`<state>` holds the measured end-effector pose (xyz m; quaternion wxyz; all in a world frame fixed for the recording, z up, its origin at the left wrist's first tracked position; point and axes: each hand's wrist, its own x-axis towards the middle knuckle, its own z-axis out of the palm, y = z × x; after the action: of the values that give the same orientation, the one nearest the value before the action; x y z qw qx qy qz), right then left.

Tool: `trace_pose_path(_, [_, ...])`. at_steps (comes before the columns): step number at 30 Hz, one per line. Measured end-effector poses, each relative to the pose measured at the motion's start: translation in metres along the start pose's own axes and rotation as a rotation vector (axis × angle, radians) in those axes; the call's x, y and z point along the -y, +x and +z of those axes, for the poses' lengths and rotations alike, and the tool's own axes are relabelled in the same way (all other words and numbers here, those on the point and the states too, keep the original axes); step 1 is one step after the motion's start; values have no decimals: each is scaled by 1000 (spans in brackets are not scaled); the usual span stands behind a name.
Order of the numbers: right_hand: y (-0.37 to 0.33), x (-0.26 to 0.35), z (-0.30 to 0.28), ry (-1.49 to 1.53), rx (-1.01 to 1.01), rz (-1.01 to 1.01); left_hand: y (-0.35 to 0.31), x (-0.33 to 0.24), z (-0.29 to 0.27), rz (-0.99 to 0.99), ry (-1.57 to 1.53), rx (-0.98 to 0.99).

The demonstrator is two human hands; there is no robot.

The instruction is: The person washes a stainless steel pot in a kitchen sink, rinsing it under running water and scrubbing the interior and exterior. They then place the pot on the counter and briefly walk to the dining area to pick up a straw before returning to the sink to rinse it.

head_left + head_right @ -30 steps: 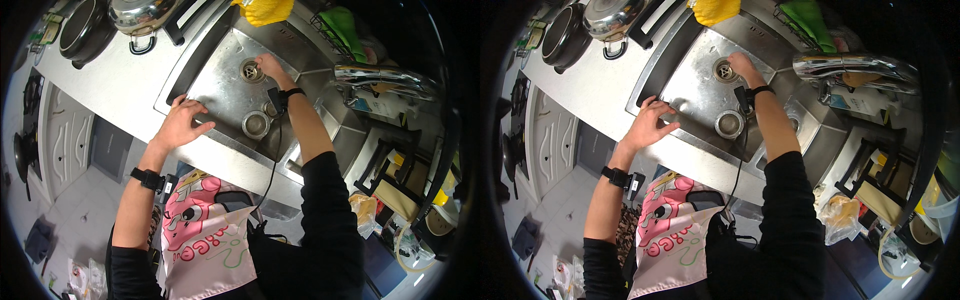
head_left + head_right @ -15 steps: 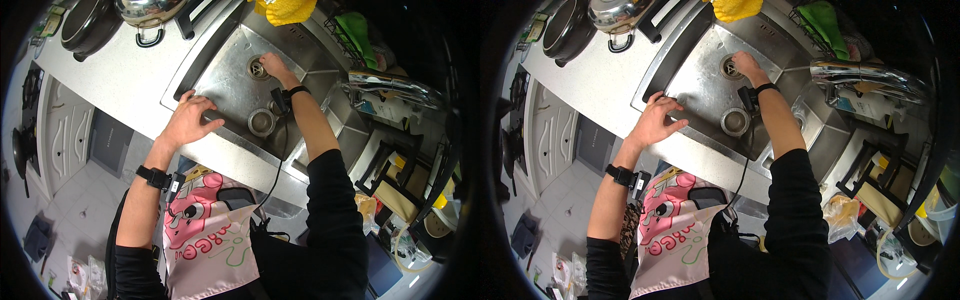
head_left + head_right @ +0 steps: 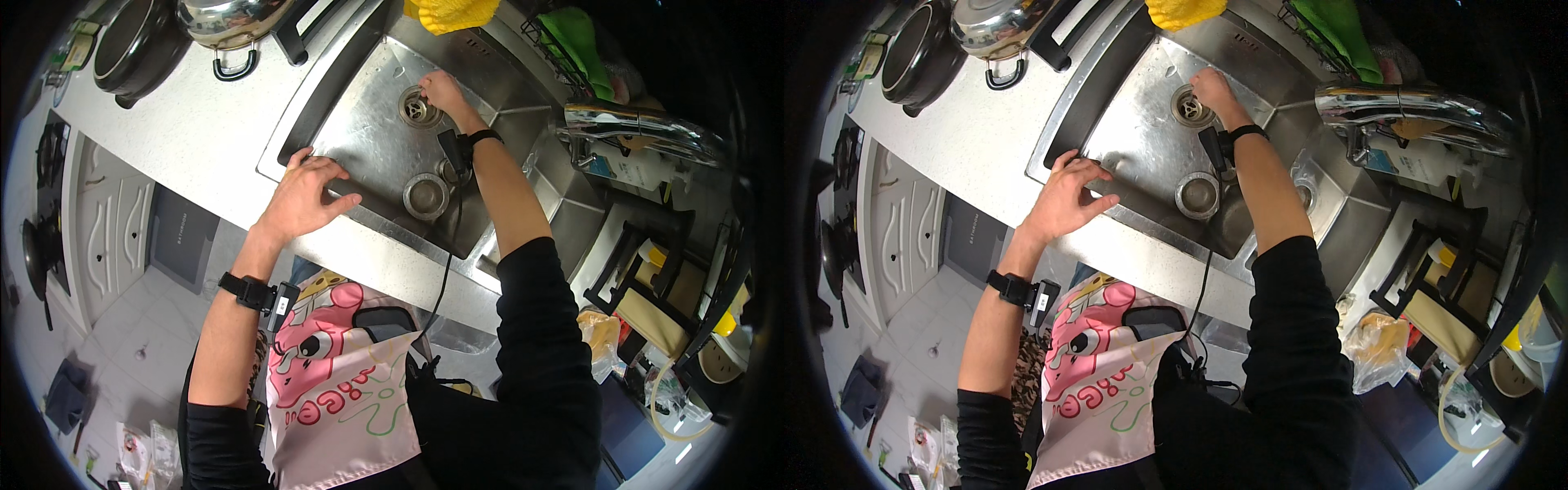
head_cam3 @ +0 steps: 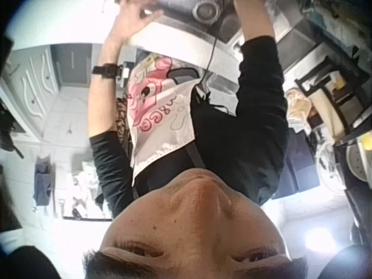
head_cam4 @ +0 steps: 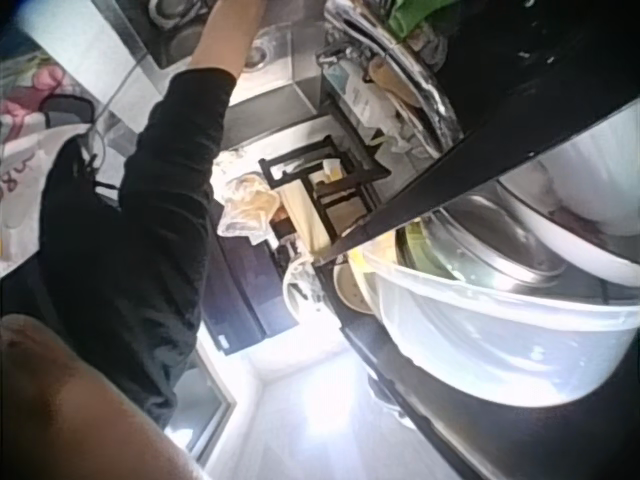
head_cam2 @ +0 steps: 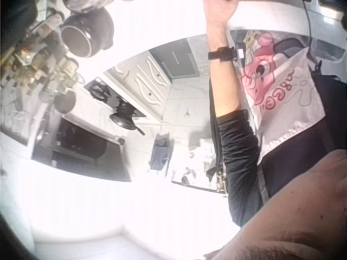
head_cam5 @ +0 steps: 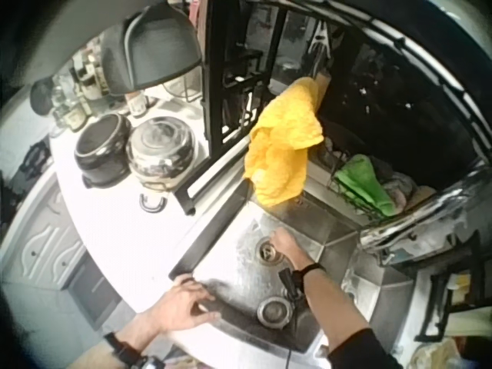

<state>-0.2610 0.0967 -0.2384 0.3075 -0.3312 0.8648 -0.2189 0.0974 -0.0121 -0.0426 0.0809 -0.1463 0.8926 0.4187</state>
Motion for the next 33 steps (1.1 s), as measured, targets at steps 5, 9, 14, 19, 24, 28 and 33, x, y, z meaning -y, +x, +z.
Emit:
trace_pose_path(5, [-4, -8, -2, -111, -43, 25, 0, 1, 0, -12, 2, 20])
trace_pose_path(9, [-9, -11, 6, -168, -37, 19, 0, 4, 2, 2, 15, 13])
trace_pose_path(14, [-6, -9, 6, -72, 22, 113, 0, 5, 5, 14, 16, -12])
trace_pose_path(19, [3, 4, -6, -137, 57, 40, 0, 5, 4, 18, 28, -7])
trace_pose_path(24, [-2, 16, -9, -168, 25, 19, 0, 4, 3, -34, 10, 39])
trace_pose_path(28, [-5, 16, -9, -219, 17, -26, 1, 3, 3, -3, 33, 15])
trace_pose_path(33, [-5, 6, -1, -157, -18, -91, 1, 0, 0, -35, 13, 54])
